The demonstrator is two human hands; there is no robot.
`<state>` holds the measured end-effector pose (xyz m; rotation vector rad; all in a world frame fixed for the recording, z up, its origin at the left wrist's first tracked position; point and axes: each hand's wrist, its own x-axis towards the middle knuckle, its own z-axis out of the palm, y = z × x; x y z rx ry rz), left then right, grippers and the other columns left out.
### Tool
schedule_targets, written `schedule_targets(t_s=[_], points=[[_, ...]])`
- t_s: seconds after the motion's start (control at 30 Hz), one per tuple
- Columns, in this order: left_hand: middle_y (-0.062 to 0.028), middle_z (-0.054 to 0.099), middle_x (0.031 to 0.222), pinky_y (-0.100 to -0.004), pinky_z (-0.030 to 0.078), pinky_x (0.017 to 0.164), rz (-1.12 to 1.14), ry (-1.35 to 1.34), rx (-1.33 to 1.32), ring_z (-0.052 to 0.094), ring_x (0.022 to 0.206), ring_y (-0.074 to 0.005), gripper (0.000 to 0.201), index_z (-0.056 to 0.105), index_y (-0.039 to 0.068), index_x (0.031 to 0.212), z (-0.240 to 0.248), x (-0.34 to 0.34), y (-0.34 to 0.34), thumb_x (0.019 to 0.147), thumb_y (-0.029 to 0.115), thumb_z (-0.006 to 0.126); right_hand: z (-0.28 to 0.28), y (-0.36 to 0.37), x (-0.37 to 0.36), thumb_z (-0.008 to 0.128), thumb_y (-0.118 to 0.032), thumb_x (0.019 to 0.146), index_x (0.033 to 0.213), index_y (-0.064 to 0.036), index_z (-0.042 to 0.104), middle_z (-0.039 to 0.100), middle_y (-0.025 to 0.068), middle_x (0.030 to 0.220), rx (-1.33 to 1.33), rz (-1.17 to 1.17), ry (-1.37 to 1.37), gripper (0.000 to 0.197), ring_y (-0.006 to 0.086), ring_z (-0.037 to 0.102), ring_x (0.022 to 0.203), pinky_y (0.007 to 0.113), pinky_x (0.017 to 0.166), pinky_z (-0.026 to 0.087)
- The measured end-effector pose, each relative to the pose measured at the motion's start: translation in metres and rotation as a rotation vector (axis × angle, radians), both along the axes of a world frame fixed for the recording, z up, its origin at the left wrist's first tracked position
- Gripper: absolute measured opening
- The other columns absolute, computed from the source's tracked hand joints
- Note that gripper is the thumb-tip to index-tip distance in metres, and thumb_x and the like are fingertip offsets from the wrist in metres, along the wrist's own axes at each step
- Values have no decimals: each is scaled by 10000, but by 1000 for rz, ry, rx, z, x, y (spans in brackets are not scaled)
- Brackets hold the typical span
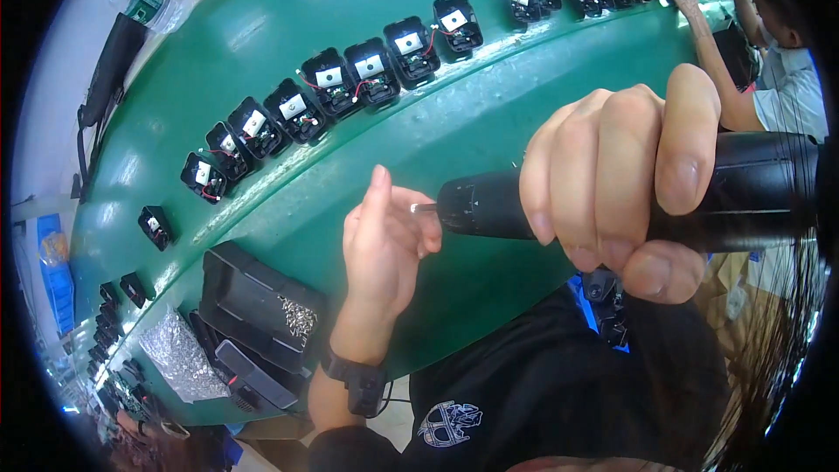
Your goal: Using an electric screwdriver to fasten small screws into electronic component housings on a factory assembly line.
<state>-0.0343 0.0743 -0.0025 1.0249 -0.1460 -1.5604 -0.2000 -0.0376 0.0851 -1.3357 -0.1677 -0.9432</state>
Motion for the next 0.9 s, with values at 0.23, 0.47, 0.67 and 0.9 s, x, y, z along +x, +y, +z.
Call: schedule_targets(t_s=[0.23,0.47,0.67,0.9], points=[[-87,630,734,-252,399,581,-26,19,-153,569,631,-151,283,651,-1,970,-10,-1,8,982,253,528,-3,-3,-6,708,-3,763,1074,-142,465,622,-4,754,-2,-28,19,418,153,628,626,322,684,523],[-60,620,735,-247,401,583,-64,87,-189,566,637,-137,260,646,13,992,-11,-7,9,992,246,530,-2,-4,-9,718,-21,773,1083,-140,470,618,-16,740,-11,-41,-35,414,139,626,620,308,661,526],[-98,669,812,-261,448,646,-62,49,-224,626,724,-178,311,642,10,1035,-2,-7,7,989,298,533,9,-9,-4,736,-29,766,1077,-138,494,613,-28,732,12,-61,-71,409,121,612,605,291,639,519],[-36,687,836,-281,442,695,-254,-1398,-355,630,768,-135,249,692,38,979,25,56,-22,748,117,745,-9,-43,52,556,5,823,1168,-73,522,523,10,780,-241,-161,-63,355,144,548,691,332,728,448]])
